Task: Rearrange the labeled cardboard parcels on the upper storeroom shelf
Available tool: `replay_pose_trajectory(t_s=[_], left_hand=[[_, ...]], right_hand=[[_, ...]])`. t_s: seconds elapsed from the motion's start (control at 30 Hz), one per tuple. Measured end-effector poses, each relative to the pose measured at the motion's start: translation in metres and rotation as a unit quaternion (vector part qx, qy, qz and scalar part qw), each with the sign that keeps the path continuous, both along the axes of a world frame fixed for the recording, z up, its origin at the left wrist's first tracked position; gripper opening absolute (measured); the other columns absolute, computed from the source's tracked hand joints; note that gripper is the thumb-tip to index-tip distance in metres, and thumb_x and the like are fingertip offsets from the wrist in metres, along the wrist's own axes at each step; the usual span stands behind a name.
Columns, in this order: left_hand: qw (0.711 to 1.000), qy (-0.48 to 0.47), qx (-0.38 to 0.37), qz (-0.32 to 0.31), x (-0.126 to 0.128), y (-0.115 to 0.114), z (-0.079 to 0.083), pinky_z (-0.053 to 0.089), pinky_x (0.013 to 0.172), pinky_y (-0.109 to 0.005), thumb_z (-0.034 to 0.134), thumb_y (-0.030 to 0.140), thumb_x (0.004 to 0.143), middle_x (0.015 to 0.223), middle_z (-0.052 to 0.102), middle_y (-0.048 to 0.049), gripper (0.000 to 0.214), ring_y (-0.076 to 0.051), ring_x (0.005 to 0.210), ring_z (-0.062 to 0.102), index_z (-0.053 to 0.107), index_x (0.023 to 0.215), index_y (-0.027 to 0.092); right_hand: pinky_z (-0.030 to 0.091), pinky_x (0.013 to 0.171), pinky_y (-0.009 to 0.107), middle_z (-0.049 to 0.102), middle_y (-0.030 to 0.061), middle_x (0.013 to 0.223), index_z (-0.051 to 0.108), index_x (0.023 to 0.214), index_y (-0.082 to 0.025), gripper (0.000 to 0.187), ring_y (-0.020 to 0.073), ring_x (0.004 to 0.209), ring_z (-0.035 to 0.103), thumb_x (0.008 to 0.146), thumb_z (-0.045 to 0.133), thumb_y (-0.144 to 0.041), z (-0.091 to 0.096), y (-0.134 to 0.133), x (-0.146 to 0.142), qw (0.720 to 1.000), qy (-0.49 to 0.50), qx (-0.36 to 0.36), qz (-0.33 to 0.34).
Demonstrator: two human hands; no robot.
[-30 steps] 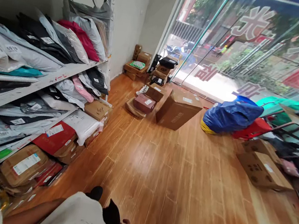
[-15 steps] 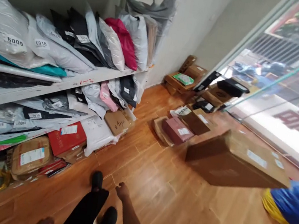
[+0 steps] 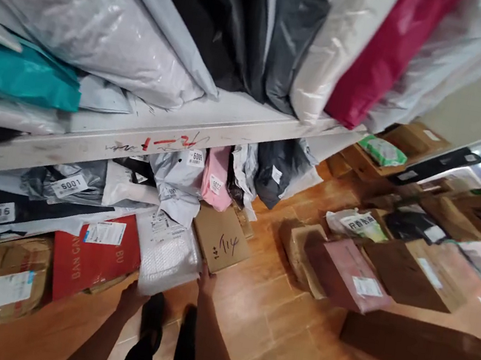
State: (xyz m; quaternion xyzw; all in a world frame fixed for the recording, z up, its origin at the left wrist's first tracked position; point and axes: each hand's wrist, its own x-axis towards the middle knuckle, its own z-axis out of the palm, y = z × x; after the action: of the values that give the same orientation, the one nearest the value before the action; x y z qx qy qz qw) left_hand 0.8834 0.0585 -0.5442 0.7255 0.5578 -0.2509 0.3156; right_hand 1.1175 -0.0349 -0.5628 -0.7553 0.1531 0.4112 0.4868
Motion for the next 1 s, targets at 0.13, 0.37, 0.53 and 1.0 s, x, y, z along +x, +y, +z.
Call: replay_pose_trajectory(t_s=[0.13,0.37,0.53,1.0], left_hand=[[0.998,-0.056,-0.022,0.004,0.019,0.005,-0.002,0.044,0.092,-0.029,0.049,0.023,0.088,0.114,0.071,-0.0136,0.030,-0.025,0.112,0.063,0.070,0.108,0.014],[0.989,-0.105,0.016,0.105,0.055,-0.027,0.043,0.042,0.100,-0.027,0.048,0.011,0.082,0.123,0.069,-0.0053,0.042,-0.022,0.119,0.060,0.068,0.118,0.019],[0.973,-0.074,0.029,0.215,0.057,-0.046,0.054,0.047,0.087,-0.022,0.043,0.011,0.082,0.110,0.074,-0.0028,0.041,-0.021,0.110,0.066,0.072,0.110,0.020],[0.971,0.049,-0.041,0.231,0.038,-0.213,0.093,0.046,0.100,-0.035,0.055,0.015,0.050,0.096,0.077,0.0080,0.053,-0.031,0.108,0.067,0.077,0.089,0.043]], right_hand=[[0.053,0.070,0.030,0.067,0.0152,0.112,0.061,0.107,-0.016,0.078,0.0266,0.099,0.066,0.064,0.050,-0.080,-0.006,0.000,0.023,0.997,0.067,-0.007,-0.041],[0.052,0.071,0.032,0.064,0.0117,0.117,0.064,0.105,-0.024,0.081,0.0302,0.110,0.062,0.044,0.073,-0.076,0.001,-0.025,0.070,0.982,0.187,-0.027,-0.019],[0.054,0.075,0.031,0.068,0.0068,0.109,0.066,0.091,-0.027,0.062,0.0276,0.106,0.063,0.043,0.077,-0.066,-0.002,-0.031,0.085,0.977,0.214,0.006,0.022],[0.053,0.081,0.034,0.059,0.0062,0.111,0.047,0.099,-0.029,0.075,0.0282,0.115,0.057,0.041,0.072,-0.069,-0.031,-0.086,0.188,0.991,0.080,-0.015,0.106]])
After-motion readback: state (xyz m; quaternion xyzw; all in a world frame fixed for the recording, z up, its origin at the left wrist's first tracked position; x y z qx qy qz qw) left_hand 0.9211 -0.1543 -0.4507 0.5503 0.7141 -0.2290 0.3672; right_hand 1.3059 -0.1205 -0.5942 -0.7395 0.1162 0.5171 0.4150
